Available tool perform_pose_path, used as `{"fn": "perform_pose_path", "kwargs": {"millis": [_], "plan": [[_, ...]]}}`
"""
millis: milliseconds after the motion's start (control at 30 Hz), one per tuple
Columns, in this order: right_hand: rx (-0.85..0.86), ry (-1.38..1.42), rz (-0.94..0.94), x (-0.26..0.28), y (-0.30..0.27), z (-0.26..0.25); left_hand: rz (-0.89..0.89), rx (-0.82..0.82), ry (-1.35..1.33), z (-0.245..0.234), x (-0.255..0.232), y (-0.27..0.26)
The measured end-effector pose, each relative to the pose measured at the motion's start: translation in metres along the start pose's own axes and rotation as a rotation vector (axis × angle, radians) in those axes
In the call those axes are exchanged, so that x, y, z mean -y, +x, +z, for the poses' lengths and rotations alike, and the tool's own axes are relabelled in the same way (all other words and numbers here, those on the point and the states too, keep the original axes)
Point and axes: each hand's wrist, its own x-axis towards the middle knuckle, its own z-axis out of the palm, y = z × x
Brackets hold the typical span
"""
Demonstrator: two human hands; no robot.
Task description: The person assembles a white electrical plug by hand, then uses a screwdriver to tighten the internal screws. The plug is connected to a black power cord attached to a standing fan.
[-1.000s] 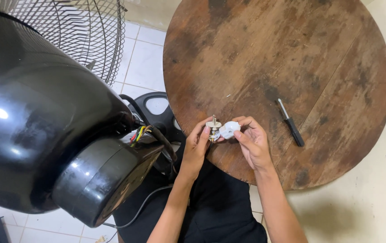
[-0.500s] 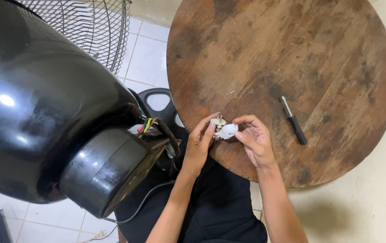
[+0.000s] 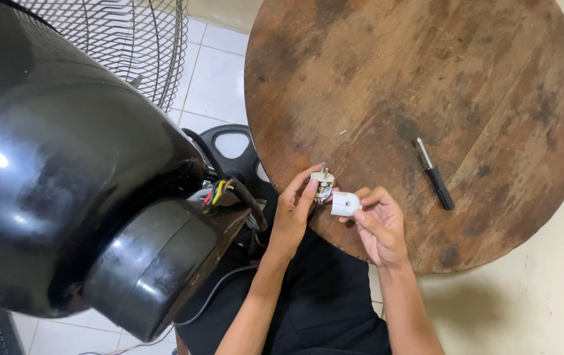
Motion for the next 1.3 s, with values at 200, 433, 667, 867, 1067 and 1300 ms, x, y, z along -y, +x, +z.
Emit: {"fn": "perform_pose_path", "kwargs": {"millis": [200,433,667,867,1067,1300], "plan": [[-0.084,-0.112,-0.099,-0.017,-0.003,0.012,0.054,-0.015,0.143,-0.002,0.000,0.000],[-0.186,-0.395,-0.131,-0.023,-0.001,0.030,0.071,-0.026,0.203,-0.003,-0.001,-0.001],[-0.238,-0.460,-0.129,-0.025,-0.003,0.031,0.083,-0.030,0.224,-0.002,-0.001,-0.002],[-0.200,-0.277,-0.119,-0.016,-0.001,0.023,0.074,-0.002,0.125,-0.002,0.004,-0.001],[-0.167,-0.236,-0.101,-0.018,-0.001,0.020,0.066,0.028,0.051,-0.002,0.006,-0.002],[-0.192,-0.350,-0.098,-0.016,0.001,0.037,0.032,0.020,0.012,0.000,0.003,-0.003]]}}
